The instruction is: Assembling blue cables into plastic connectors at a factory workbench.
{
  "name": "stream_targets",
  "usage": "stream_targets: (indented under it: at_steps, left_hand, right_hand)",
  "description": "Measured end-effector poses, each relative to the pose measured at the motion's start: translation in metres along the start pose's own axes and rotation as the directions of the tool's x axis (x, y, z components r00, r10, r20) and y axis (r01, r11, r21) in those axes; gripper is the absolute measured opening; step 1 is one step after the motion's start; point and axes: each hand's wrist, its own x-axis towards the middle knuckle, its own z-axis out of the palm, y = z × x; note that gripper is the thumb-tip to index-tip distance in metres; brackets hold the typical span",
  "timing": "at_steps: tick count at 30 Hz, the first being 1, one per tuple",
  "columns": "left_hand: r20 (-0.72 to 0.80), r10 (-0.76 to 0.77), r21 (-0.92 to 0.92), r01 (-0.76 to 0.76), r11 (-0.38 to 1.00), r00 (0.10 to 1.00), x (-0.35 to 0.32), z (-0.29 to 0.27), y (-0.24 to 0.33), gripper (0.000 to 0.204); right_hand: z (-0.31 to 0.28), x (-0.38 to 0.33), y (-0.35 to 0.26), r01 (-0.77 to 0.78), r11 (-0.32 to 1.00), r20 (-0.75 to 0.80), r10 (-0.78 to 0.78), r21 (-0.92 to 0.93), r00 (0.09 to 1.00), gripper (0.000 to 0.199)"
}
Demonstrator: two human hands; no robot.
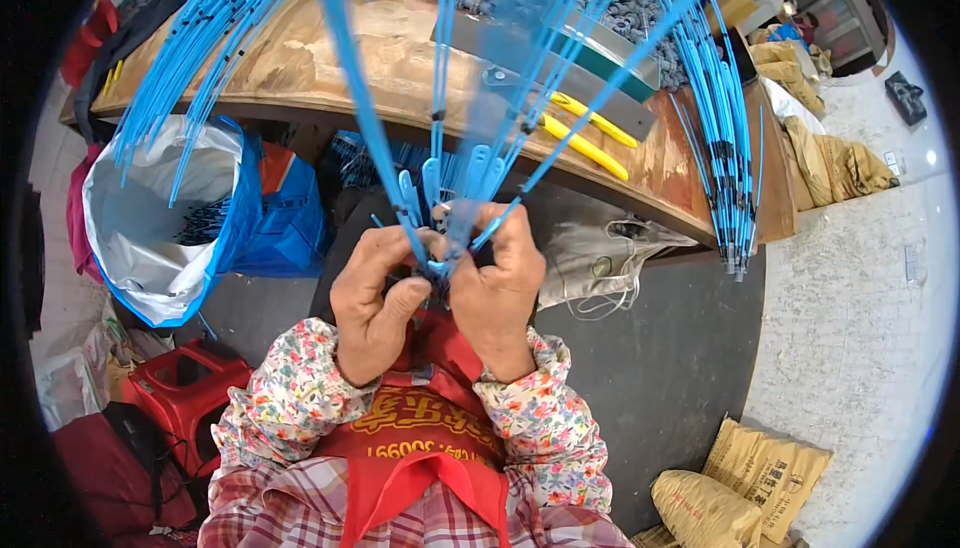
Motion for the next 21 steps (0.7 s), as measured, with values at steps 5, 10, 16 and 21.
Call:
stream_targets:
  at_steps: [5, 10, 16, 21]
  left_hand:
    - [-0.044, 0.113, 0.144, -0.106, 0.984, 0.993, 0.005, 0.002, 0.000, 0.041]
    - [-0.053, -0.056, -0.004, 0.056, 0.998, 0.997, 0.008, 0.009, -0.005, 0.048]
    - [-0.255, -0.130, -0.266, 0.060, 0.962, 0.958, 0.009, 0.021, -0.021, 0.043]
    - [-0.151, -0.297, -0.231, 0.258, 0.938, 0.943, 0.013, 0.012, -0.023, 0.029]
  right_hand:
    - [0.005, 0.003, 0.008, 0.120, 0.985, 0.036, -0.116, -0.123, 0.993, 0.025]
    - [0.014, 0.004, 0.011, 0.066, 0.996, -0.008, -0.067, -0.064, 0.998, 0.030]
    - [0.019, -0.012, -0.011, -0.167, 0.940, 0.184, 0.116, 0.296, 0.976, 0.049]
    - [0.019, -0.032, -0.003, 0.077, 0.964, 0.275, -0.148, 0.254, 0.950, 0.058]
